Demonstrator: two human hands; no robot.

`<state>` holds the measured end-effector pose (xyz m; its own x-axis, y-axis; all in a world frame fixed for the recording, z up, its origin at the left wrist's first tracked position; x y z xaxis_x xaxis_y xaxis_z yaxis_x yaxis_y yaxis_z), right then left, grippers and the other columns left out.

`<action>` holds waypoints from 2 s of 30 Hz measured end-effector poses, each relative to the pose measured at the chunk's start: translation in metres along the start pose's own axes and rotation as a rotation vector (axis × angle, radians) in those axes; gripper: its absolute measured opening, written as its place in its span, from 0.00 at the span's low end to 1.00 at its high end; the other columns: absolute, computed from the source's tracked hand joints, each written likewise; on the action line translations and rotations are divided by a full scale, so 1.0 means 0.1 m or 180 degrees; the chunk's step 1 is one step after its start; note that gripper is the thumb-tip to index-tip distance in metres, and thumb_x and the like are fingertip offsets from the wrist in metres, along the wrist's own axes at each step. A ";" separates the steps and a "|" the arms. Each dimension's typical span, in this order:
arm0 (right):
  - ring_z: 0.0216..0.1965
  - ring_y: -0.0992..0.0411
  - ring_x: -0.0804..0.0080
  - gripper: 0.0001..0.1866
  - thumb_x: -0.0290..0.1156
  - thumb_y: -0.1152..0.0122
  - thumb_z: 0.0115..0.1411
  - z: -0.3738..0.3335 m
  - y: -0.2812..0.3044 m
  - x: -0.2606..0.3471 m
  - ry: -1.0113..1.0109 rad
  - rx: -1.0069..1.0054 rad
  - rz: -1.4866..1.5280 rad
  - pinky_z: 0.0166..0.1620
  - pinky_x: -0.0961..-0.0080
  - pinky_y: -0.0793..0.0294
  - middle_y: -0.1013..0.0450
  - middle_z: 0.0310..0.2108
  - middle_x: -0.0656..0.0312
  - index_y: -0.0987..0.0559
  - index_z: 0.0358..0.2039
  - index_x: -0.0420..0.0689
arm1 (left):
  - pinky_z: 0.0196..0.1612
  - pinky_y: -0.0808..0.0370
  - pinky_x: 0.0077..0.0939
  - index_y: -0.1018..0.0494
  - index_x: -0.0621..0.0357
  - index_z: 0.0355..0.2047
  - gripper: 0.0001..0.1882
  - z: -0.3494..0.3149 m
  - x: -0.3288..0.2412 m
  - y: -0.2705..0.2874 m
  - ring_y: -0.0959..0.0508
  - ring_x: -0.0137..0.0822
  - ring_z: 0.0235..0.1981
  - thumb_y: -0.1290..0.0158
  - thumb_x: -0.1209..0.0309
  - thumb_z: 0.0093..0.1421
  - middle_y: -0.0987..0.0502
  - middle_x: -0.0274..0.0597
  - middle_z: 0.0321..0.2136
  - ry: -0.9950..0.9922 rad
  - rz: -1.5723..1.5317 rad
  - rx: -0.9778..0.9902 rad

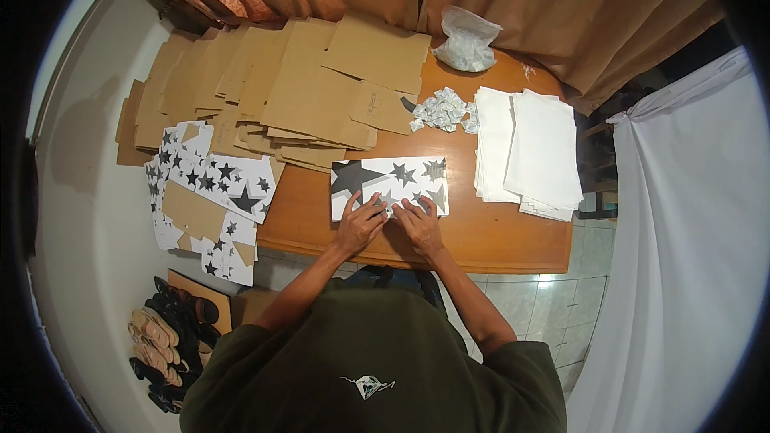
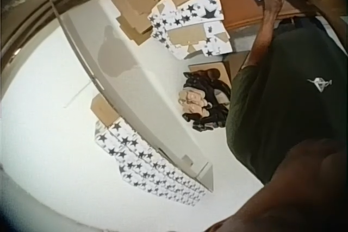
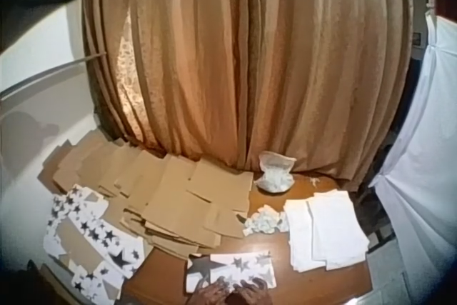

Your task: Folding cardboard sheets into shoe boxes and organizing them on a shelf.

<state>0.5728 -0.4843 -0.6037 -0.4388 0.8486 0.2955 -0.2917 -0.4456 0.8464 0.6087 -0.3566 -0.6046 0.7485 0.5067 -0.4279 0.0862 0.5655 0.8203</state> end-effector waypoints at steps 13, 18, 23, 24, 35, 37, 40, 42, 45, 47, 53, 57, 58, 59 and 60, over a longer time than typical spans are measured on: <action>0.51 0.23 0.68 0.26 0.29 0.27 0.52 -0.05 0.01 0.07 0.0070 0.0061 -0.0105 0.64 0.49 0.38 0.20 0.47 0.57 0.21 0.53 0.43 | 0.66 0.39 0.60 0.17 0.54 0.40 0.08 -0.11 -0.05 -0.04 0.27 0.41 0.63 0.38 0.71 0.60 0.18 0.38 0.50 -0.0005 0.0068 -0.0092; 0.53 0.24 0.63 0.20 0.31 0.35 0.59 0.16 0.13 0.00 -0.0259 0.0368 0.0158 0.64 0.46 0.40 0.21 0.47 0.53 0.22 0.52 0.43 | 0.68 0.44 0.61 0.19 0.54 0.43 0.12 -0.01 -0.08 0.00 0.31 0.41 0.66 0.36 0.68 0.58 0.21 0.39 0.53 0.0298 0.0105 0.0094; 0.52 0.26 0.51 0.19 0.32 0.37 0.61 0.44 0.54 -0.42 -0.0678 0.0207 0.1216 0.61 0.54 0.35 0.24 0.49 0.48 0.23 0.52 0.43 | 0.66 0.43 0.58 0.21 0.55 0.43 0.16 0.15 -0.26 0.23 0.31 0.41 0.65 0.35 0.64 0.57 0.23 0.41 0.54 0.0676 0.0029 -0.0029; 0.52 0.26 0.51 0.19 0.32 0.37 0.61 0.44 0.56 -0.56 -0.0652 0.0206 0.1228 0.61 0.54 0.35 0.24 0.49 0.48 0.23 0.52 0.43 | 0.65 0.41 0.56 0.21 0.56 0.43 0.16 0.19 -0.34 0.30 0.30 0.42 0.63 0.34 0.63 0.56 0.23 0.42 0.54 0.0736 -0.0009 -0.0236; 0.65 0.34 0.54 0.34 0.52 0.50 0.72 0.27 -0.39 -2.05 -0.1748 0.1058 0.2681 0.66 0.64 0.39 0.30 0.61 0.43 0.32 0.64 0.35 | 0.52 0.23 0.40 0.40 0.62 0.61 0.38 -0.16 -0.69 -1.05 0.20 0.50 0.48 0.33 0.61 0.57 0.24 0.57 0.51 0.3046 -0.1786 -0.0651; 0.54 0.27 0.62 0.34 0.54 0.52 0.73 0.32 -0.36 -1.91 -0.1703 0.1025 0.3170 0.58 0.70 0.31 0.25 0.53 0.48 0.30 0.61 0.33 | 0.54 0.24 0.41 0.42 0.64 0.61 0.43 -0.11 -0.81 -1.11 0.22 0.53 0.51 0.31 0.59 0.54 0.27 0.60 0.53 0.3284 -0.1593 -0.0981; 0.56 0.29 0.60 0.27 0.45 0.51 0.72 0.37 -0.24 -1.74 -0.1253 0.1309 0.4222 0.62 0.73 0.35 0.26 0.54 0.50 0.29 0.61 0.36 | 0.61 0.30 0.46 0.52 0.68 0.65 0.57 -0.02 -0.98 -1.09 0.30 0.61 0.60 0.27 0.53 0.49 0.36 0.67 0.59 0.3561 -0.1484 -0.1346; 0.61 0.34 0.58 0.29 0.46 0.48 0.70 0.37 -0.07 -1.61 -0.0873 0.1502 0.3708 0.66 0.70 0.41 0.29 0.58 0.50 0.31 0.64 0.40 | 0.65 0.35 0.50 0.55 0.68 0.69 0.62 -0.13 -1.10 -0.96 0.35 0.61 0.64 0.26 0.51 0.48 0.41 0.67 0.63 0.3647 -0.1210 -0.1845; 0.67 0.39 0.56 0.36 0.47 0.38 0.62 0.28 0.13 -1.46 -0.0270 0.1797 0.2341 0.69 0.65 0.44 0.36 0.65 0.50 0.34 0.68 0.48 | 0.67 0.39 0.53 0.64 0.67 0.72 0.66 -0.22 -1.28 -0.66 0.40 0.64 0.66 0.28 0.53 0.50 0.45 0.69 0.66 0.3499 -0.0600 -0.2106; 0.61 0.35 0.54 0.39 0.42 0.33 0.61 0.30 0.37 -1.41 0.0426 0.1354 0.2855 0.61 0.65 0.32 0.34 0.60 0.48 0.37 0.69 0.45 | 0.67 0.40 0.52 0.66 0.64 0.74 0.60 -0.11 -1.47 -0.42 0.39 0.66 0.65 0.33 0.59 0.57 0.45 0.69 0.65 0.3344 -0.0309 -0.2199; 0.59 0.33 0.59 0.33 0.31 0.38 0.67 0.33 0.62 -0.87 0.0361 0.1754 0.3352 0.56 0.65 0.23 0.38 0.52 0.55 0.38 0.70 0.42 | 0.62 0.33 0.41 0.65 0.62 0.75 0.49 -0.32 -1.82 0.09 0.33 0.56 0.59 0.43 0.68 0.65 0.39 0.62 0.58 0.3511 -0.0430 -0.2594; 0.56 0.31 0.61 0.33 0.26 0.39 0.66 0.39 1.04 -0.19 0.0576 0.1799 0.3587 0.52 0.70 0.20 0.39 0.52 0.55 0.38 0.71 0.43 | 0.62 0.34 0.41 0.63 0.60 0.75 0.47 -0.60 -2.22 0.54 0.31 0.55 0.58 0.44 0.70 0.65 0.37 0.61 0.57 0.3614 -0.0357 -0.2946; 0.55 0.30 0.62 0.33 0.25 0.39 0.66 0.39 1.14 -0.03 0.0578 0.1802 0.3723 0.52 0.70 0.20 0.38 0.52 0.55 0.38 0.71 0.43 | 0.62 0.33 0.40 0.63 0.59 0.75 0.47 -0.68 -2.31 0.65 0.31 0.54 0.58 0.44 0.71 0.66 0.37 0.59 0.57 0.3686 -0.0300 -0.2966; 0.54 0.30 0.63 0.33 0.23 0.39 0.66 0.40 1.30 0.15 0.0690 0.1674 0.3868 0.53 0.70 0.21 0.38 0.51 0.55 0.38 0.71 0.43 | 0.50 0.23 0.29 0.59 0.58 0.75 0.46 -0.75 -2.44 0.80 0.28 0.46 0.54 0.42 0.72 0.65 0.35 0.51 0.52 0.3502 0.0288 -0.3061; 0.54 0.30 0.63 0.33 0.23 0.39 0.66 0.40 1.39 0.32 0.0791 0.1694 0.3901 0.53 0.70 0.21 0.38 0.51 0.55 0.38 0.71 0.43 | 0.50 0.23 0.29 0.59 0.58 0.75 0.46 -0.84 -2.52 0.93 0.28 0.46 0.54 0.42 0.72 0.65 0.35 0.51 0.52 0.3509 0.0366 -0.3137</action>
<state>0.5519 -0.5075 -0.4590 -0.3341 -0.1083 0.9363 0.7292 -0.6591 0.1839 0.3731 -0.3772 -0.4528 -0.1828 0.5498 -0.8151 -0.7448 0.4638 0.4798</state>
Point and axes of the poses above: each hand's wrist, its own z-axis towards the middle knuckle, its own y-axis out of the back of the hand, x = y × z, the point moved 9 cm from there along z, towards the middle knuckle
